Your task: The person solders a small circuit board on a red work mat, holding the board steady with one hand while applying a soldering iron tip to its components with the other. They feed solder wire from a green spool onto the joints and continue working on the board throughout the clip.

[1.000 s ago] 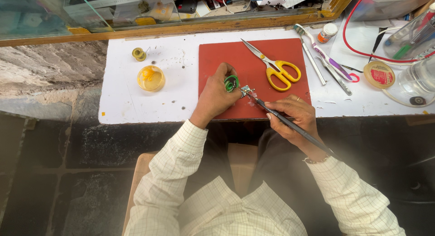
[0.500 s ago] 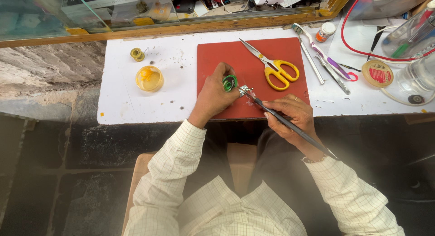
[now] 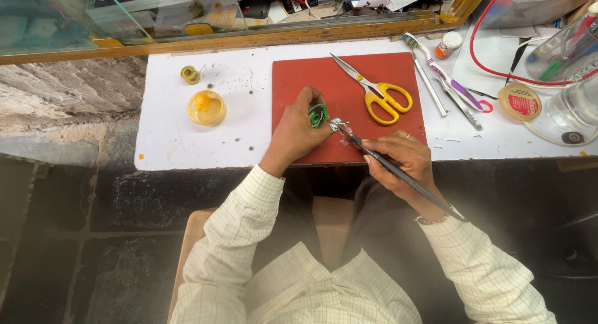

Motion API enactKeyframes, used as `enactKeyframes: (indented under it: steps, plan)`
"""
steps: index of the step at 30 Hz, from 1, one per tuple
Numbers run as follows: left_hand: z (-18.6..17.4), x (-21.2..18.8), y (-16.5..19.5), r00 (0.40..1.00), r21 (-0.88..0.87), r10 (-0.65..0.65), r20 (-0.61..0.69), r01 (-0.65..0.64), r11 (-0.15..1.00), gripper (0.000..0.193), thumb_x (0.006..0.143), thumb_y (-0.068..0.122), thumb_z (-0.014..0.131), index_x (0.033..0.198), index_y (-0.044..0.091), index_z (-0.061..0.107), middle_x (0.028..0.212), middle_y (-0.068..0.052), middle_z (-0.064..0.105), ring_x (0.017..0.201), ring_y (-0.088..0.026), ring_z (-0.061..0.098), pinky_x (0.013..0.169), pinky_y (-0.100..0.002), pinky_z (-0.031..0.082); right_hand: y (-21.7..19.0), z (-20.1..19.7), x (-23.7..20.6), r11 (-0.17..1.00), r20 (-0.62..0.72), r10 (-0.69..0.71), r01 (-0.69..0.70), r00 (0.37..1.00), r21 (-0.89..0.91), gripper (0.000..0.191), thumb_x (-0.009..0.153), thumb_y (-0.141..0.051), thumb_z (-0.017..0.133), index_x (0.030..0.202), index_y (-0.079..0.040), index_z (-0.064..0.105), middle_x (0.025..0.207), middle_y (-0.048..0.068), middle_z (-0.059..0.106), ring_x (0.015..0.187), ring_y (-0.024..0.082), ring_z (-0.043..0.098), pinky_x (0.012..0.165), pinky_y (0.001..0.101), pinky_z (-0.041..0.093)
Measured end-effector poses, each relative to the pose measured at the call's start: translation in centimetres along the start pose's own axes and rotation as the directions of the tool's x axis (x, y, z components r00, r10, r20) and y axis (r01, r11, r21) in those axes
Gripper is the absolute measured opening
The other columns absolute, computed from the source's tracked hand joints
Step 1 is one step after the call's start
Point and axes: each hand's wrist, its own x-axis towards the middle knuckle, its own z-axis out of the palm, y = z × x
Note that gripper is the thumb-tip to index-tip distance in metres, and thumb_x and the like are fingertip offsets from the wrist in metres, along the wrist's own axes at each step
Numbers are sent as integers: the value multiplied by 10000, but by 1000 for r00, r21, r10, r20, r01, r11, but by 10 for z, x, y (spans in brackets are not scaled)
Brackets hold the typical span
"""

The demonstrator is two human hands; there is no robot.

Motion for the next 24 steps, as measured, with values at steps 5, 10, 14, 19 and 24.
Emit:
enactKeyframes:
  steps: [5, 10, 14, 19, 24]
  plan:
    - [2, 1, 0, 1000, 0, 6, -5, -6, 1000, 392, 786, 122, 769, 1090, 39, 536, 924, -95, 699, 826, -210, 735, 734, -344, 570, 3, 0, 2, 1000, -8, -17, 17, 1000, 26, 258, 808, -26, 777, 1064, -18, 752, 882, 76, 745, 744, 151, 608, 646, 263, 498]
    - [2, 3, 0, 1000, 14, 8, -4, -8, 1000, 405, 787, 151, 794, 1081, 40, 539, 919, -97, 700, 819, -210, 732, 727, -343, 569, 4, -1, 1, 999, -7, -1, 1, 1000, 35, 256, 810, -25, 775, 1066, -17, 754, 887, 76, 748, 745, 156, 610, 651, 264, 502]
    - [2, 3, 1, 1000, 23, 9, -3, -9, 1000, 407, 791, 161, 794, 1083, 40, 539, 914, -98, 698, 813, -212, 728, 722, -343, 567, 4, -1, 2, 1000, 1, 1, -1, 1000, 16, 261, 810, -28, 782, 1069, -11, 755, 894, 81, 752, 744, 158, 615, 647, 265, 503]
    - [2, 3, 1, 1000, 5, -4, 3, 4, 1000, 401, 788, 137, 767, 1103, 36, 539, 937, -104, 702, 841, -227, 736, 750, -353, 572, 7, -2, 1, 999, -3, -8, 8, 1000, 48, 261, 800, -24, 770, 1060, -18, 752, 907, 79, 753, 766, 148, 628, 662, 256, 514]
    - [2, 2, 1, 1000, -5, -5, 7, 5, 1000, 415, 775, 122, 763, 1110, 32, 535, 963, -110, 700, 861, -237, 737, 765, -363, 573, 9, -2, -1, 998, -6, 16, -15, 1000, 67, 262, 797, -17, 765, 1059, -16, 754, 901, 81, 752, 759, 144, 624, 640, 249, 511]
